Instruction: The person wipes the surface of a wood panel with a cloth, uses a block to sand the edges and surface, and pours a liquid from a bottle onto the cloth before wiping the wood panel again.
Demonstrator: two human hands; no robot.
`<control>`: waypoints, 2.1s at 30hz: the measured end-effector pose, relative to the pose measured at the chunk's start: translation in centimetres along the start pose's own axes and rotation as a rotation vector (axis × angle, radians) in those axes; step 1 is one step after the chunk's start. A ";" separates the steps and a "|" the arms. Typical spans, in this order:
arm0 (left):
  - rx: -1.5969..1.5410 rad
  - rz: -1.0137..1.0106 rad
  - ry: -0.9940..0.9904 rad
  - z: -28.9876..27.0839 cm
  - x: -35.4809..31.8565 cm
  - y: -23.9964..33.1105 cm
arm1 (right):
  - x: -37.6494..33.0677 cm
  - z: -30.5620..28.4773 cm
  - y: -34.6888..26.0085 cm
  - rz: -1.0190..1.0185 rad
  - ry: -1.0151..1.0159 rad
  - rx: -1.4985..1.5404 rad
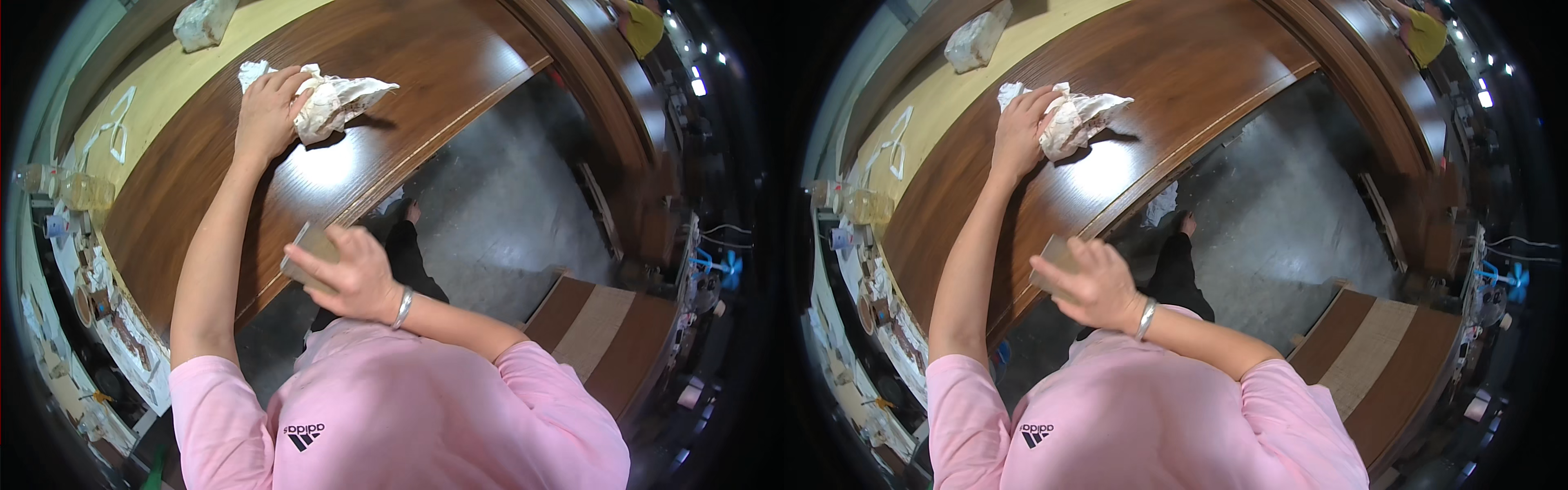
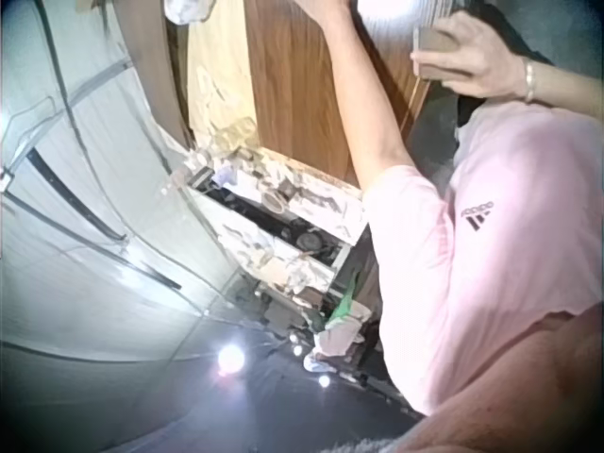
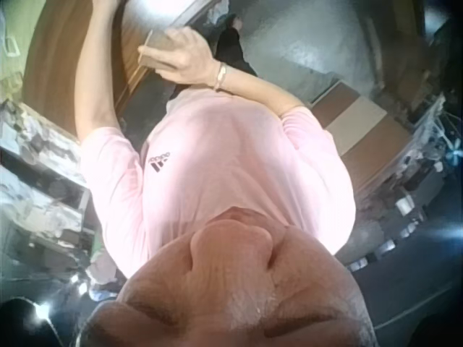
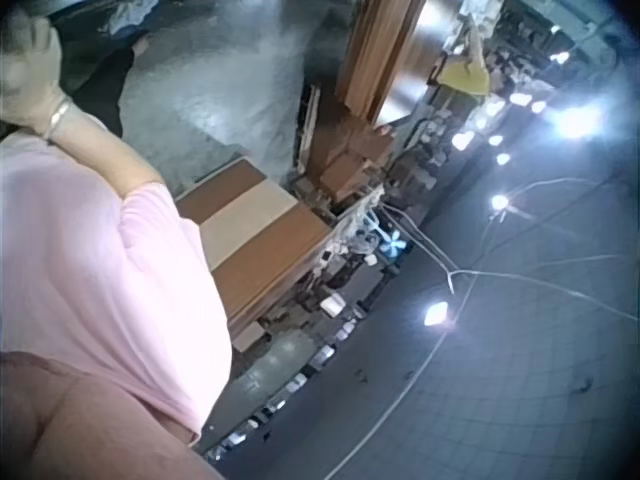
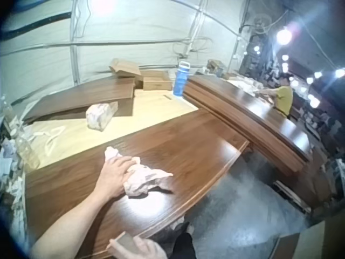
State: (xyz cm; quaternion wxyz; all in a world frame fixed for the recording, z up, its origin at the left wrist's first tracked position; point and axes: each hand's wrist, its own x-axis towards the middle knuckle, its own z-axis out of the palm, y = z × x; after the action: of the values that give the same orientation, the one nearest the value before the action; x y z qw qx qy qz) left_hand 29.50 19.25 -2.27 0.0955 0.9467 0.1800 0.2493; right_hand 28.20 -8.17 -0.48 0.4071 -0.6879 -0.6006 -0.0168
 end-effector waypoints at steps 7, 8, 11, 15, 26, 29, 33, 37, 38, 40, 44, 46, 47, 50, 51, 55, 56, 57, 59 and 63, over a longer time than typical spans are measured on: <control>-0.016 0.027 0.021 -0.5 0.5 1.1 | 2.8 -11.7 20.5 0.475 0.344 -0.510; -0.020 0.026 0.021 -0.3 0.7 1.1 | 3.4 -12.8 21.9 0.598 0.343 -0.527; -0.023 0.026 0.025 -0.2 0.7 1.0 | 4.1 -12.5 21.4 0.610 0.364 -0.583; -0.025 -0.015 0.026 -0.5 0.2 0.6 | 1.0 -7.3 11.7 0.283 0.201 -0.358; -0.751 -0.310 0.021 -9.2 -6.3 8.8 | 6.1 -7.3 2.4 0.146 0.061 0.271; -1.260 -0.510 0.142 -10.1 -10.7 14.0 | 7.5 -4.6 0.7 0.120 -0.027 0.465; -1.460 -0.815 0.445 -12.9 -15.5 11.1 | 8.7 -1.7 -1.6 -0.120 -0.430 0.633; -0.647 -0.909 0.817 -19.1 -22.5 3.0 | 12.4 -1.4 -0.3 -0.296 -0.143 0.100; -0.418 -1.038 0.857 -19.7 -25.5 -0.3 | 13.7 -1.2 0.8 -0.276 -0.128 0.022; -0.075 -1.078 0.836 -20.4 -29.6 -5.7 | 16.1 -0.5 3.8 -0.245 -0.117 -0.133; 0.285 -1.186 0.644 -20.0 -32.6 -10.4 | 18.8 2.5 11.2 -0.227 -0.189 -0.374; 0.288 -1.080 0.565 -19.7 -33.7 -11.3 | 18.3 3.8 14.0 -0.199 -0.236 -0.353; 0.287 -1.081 0.563 -19.9 -34.5 -11.2 | 17.6 4.2 15.3 -0.161 -0.232 -0.331; 0.192 -1.164 0.721 -21.9 -40.8 -10.3 | 17.2 4.5 15.6 -0.108 -0.206 -0.298; 0.201 -1.239 0.751 -22.4 -44.1 -10.2 | 17.2 4.7 15.1 -0.101 -0.185 -0.282; 0.470 -1.335 0.463 -24.5 -48.4 -9.2 | 17.3 4.6 14.5 -0.059 -0.216 -0.294; 0.498 -1.344 0.356 -24.7 -48.4 -9.1 | 17.3 4.5 14.8 -0.058 -0.216 -0.297; 0.503 -1.342 0.356 -24.8 -48.8 -9.2 | 17.3 4.7 15.0 -0.082 -0.193 -0.294; 0.567 -1.350 0.275 -24.7 -49.3 -9.6 | 17.3 4.8 15.1 -0.103 -0.163 -0.291; 0.531 -1.256 0.331 -24.3 -49.1 -10.0 | 17.5 4.0 16.0 -0.145 -0.103 -0.292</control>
State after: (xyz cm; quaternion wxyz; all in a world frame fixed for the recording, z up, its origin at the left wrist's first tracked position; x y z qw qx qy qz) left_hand -25.58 11.58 -5.64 -0.0416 0.6046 0.7598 0.2355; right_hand 44.64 9.18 -2.84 0.2691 -0.6947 -0.6598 -0.0981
